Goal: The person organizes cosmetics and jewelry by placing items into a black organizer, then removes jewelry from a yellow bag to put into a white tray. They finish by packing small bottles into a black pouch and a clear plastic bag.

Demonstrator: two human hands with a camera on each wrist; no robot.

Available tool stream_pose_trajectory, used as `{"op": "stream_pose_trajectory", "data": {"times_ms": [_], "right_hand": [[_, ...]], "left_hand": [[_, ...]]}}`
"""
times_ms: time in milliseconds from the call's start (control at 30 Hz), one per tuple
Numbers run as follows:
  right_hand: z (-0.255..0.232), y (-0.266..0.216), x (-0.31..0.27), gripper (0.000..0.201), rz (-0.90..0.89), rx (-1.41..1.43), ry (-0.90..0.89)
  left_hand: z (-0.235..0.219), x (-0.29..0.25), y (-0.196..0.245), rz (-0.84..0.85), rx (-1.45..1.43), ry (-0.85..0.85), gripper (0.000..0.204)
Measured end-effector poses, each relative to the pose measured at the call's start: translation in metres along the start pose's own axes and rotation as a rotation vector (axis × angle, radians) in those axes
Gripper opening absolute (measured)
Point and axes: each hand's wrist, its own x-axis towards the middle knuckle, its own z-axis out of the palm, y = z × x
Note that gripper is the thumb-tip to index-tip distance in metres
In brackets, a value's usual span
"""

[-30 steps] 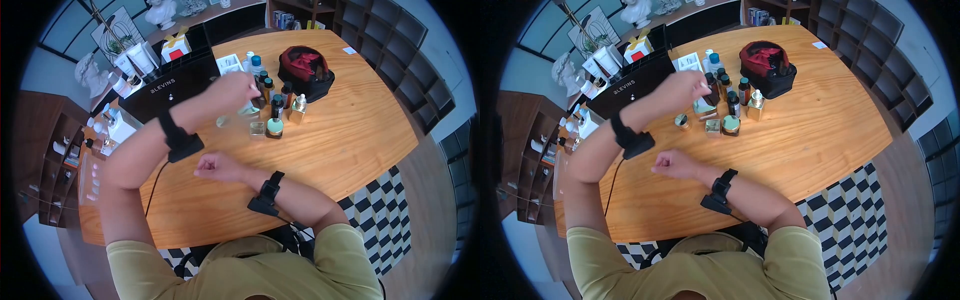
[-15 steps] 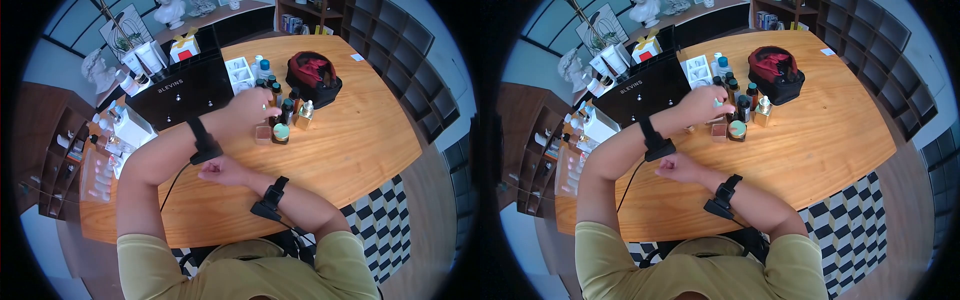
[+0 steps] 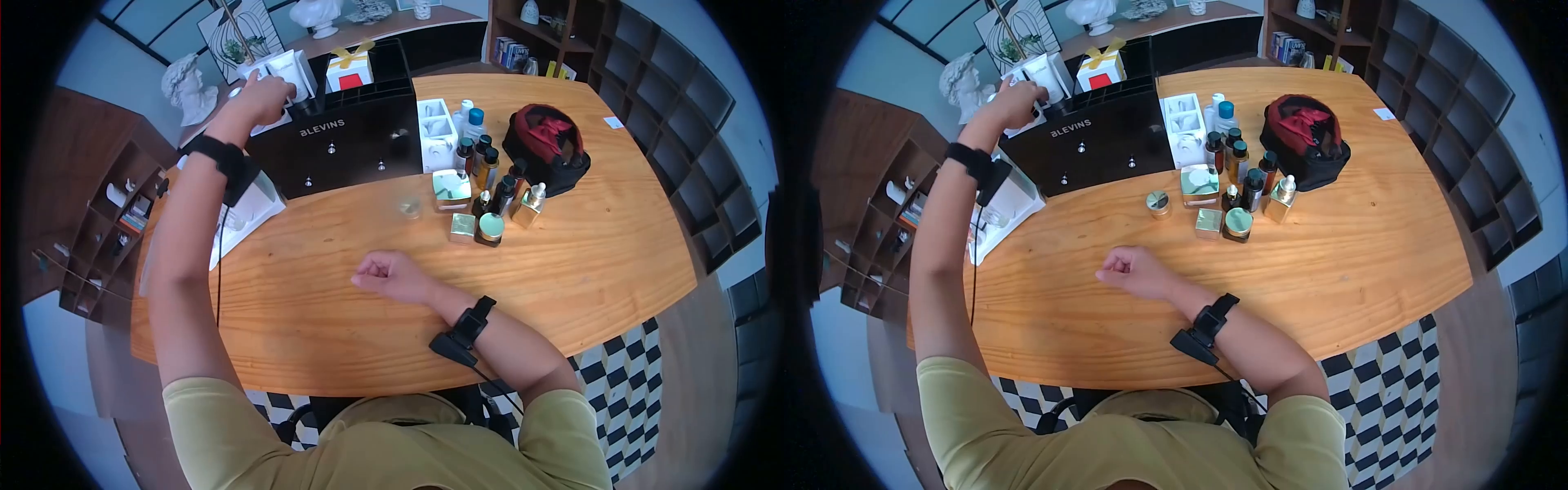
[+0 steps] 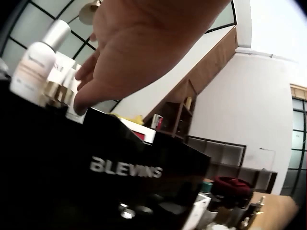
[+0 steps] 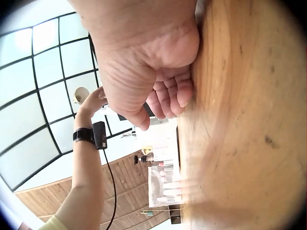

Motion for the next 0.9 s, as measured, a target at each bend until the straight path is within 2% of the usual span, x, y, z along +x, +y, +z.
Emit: {"op": "stream_pose_trajectory", "data": {"times_ms": [100,200,300,333,433,467,567,600,733,833,900], "right_hand": [[-0.001,-0.001,0.000,0.021,-0.016,-0.016,0.008],[-0.001,0.005,0.002,0.021,-0.043,-0.024,0.016],[0.001,0.010,0.003,0.022,-0.047,0.005,0.016],[0.001,0.010,0.003,0.022,-0.045,0.019,0.014],[0.000,0.009,0.003,0.022,-0.046,-0.014,0.008],[0.000,0.009,0.003,0.022,-0.054,-0.019,0.010],[0.000,0.011,0.003,0.022,-0.070,-0.029,0.011],[0.000,0.011,0.004,0.022,-0.071,-0.028,0.012],[0.000,0.012,0.004,0.022,-0.068,-0.002,0.004],[-0.001,0.003,0.001,0.021,-0.009,0.001,-0.001],[0.000,0.012,0.003,0.021,-0.069,0.003,0.013]], "left_hand": [[-0.003,0.007,-0.014,0.027,-0.014,-0.113,0.047],[-0.011,-0.005,-0.020,0.022,-0.095,0.107,0.046],[-0.026,-0.012,-0.025,-0.156,-0.105,0.094,0.048],[-0.017,-0.010,-0.039,-0.180,-0.115,0.174,0.062],[-0.005,-0.005,-0.066,-0.295,-0.508,0.161,0.070],[0.000,-0.008,-0.072,-0.279,-0.574,0.172,0.074],[0.026,-0.012,-0.077,-0.250,-0.688,0.295,0.057],[0.027,-0.014,-0.073,-0.243,-0.616,0.342,0.061],[0.028,-0.019,-0.054,-0.305,-0.436,0.423,0.044],[0.036,-0.011,-0.059,-0.350,-0.417,0.389,0.044],[0.034,-0.014,-0.057,-0.418,-0.348,0.388,0.042]]}}
